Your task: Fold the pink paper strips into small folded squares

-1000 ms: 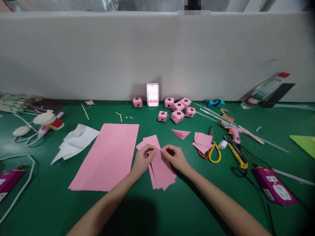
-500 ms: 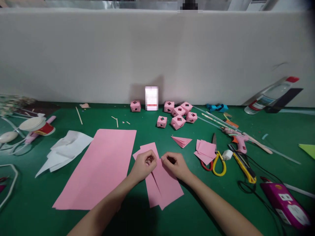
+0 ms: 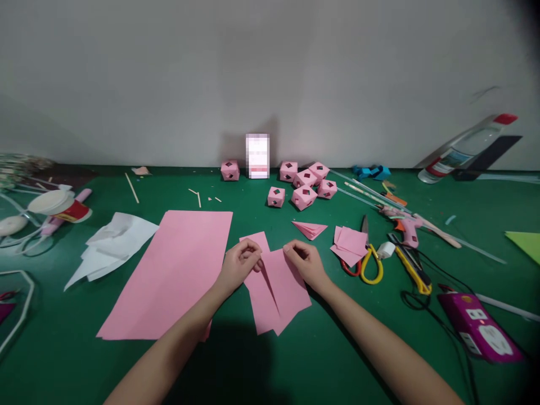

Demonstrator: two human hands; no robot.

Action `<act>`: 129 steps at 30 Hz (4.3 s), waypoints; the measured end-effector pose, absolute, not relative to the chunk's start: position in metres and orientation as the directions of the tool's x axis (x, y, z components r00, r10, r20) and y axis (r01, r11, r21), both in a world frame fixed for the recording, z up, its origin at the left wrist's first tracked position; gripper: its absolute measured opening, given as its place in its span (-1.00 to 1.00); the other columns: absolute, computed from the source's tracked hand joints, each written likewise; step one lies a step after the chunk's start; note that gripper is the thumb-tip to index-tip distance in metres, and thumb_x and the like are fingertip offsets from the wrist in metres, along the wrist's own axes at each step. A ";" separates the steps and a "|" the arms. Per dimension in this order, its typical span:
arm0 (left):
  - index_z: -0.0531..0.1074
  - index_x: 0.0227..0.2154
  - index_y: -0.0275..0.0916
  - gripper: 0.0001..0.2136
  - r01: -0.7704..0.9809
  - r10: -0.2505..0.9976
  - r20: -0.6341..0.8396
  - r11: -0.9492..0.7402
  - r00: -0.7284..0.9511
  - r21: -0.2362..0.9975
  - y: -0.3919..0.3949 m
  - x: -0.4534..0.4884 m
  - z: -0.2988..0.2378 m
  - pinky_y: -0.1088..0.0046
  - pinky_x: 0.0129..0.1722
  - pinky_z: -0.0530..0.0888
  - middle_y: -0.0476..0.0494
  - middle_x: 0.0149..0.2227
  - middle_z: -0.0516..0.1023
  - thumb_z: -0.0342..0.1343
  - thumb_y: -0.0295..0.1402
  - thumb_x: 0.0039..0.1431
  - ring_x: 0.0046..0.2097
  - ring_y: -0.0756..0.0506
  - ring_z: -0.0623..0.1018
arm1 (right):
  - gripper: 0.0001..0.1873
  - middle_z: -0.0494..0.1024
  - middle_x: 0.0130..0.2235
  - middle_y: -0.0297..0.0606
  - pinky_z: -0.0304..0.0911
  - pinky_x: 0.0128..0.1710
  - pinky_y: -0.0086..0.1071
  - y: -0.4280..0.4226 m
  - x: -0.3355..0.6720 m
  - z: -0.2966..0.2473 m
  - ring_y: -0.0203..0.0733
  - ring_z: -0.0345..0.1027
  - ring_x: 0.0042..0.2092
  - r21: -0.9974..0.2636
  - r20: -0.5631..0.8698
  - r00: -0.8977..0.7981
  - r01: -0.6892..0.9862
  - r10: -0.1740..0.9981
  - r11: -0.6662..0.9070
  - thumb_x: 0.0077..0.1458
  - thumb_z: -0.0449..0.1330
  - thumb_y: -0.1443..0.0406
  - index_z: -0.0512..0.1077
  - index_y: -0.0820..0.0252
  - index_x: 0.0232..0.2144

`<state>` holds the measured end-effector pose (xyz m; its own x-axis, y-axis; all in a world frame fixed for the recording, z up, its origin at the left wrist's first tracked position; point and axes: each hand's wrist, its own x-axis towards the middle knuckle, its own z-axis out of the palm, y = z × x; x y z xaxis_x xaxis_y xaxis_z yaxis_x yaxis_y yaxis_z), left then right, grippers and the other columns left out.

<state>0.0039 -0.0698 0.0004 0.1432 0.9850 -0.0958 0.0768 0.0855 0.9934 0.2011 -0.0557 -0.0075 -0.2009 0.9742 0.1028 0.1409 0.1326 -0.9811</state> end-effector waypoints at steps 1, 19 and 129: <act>0.35 -0.34 -0.26 -0.90 0.084 0.987 -0.085 0.074 0.139 0.994 -0.069 0.004 0.000 0.49 -0.44 0.41 0.01 -0.47 0.43 0.06 -0.35 0.12 -0.50 0.01 0.48 | -0.72 0.32 -0.51 -0.37 0.08 -0.43 -0.46 -0.055 0.201 -0.008 -0.31 0.17 -0.44 -0.981 0.103 -0.212 0.140 0.972 0.135 0.16 0.12 0.19 0.37 0.23 -0.52; 0.41 -0.45 -0.29 -0.83 0.349 0.957 -0.016 -0.089 0.288 0.933 -0.071 0.006 0.002 0.56 -0.43 0.28 -0.01 -0.47 0.45 0.08 -0.30 0.16 -0.43 0.04 0.38 | -0.87 0.58 -0.35 -0.29 0.24 -0.32 -0.42 -0.059 0.195 -0.007 -0.22 0.41 -0.33 -0.942 0.105 -0.318 0.273 0.942 0.197 0.06 0.18 0.30 0.52 0.20 -0.35; 0.33 -0.54 -0.28 -0.90 0.173 0.993 0.008 -0.028 0.114 0.985 -0.068 0.005 -0.002 0.55 -0.47 0.20 0.05 -0.53 0.31 0.09 -0.42 0.05 -0.47 0.05 0.29 | -0.99 0.39 -0.54 -0.39 0.14 -0.54 -0.48 -0.056 0.194 -0.013 -0.34 0.24 -0.52 -0.973 -0.004 -0.197 0.226 0.980 0.042 -0.07 0.16 0.37 0.38 0.21 -0.49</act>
<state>0.0053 -0.0683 -0.0022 0.1144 0.9934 0.0082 0.1728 -0.0280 0.9846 0.1944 -0.0562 -0.0134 -0.1972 0.9803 -0.0036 0.2261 0.0419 -0.9732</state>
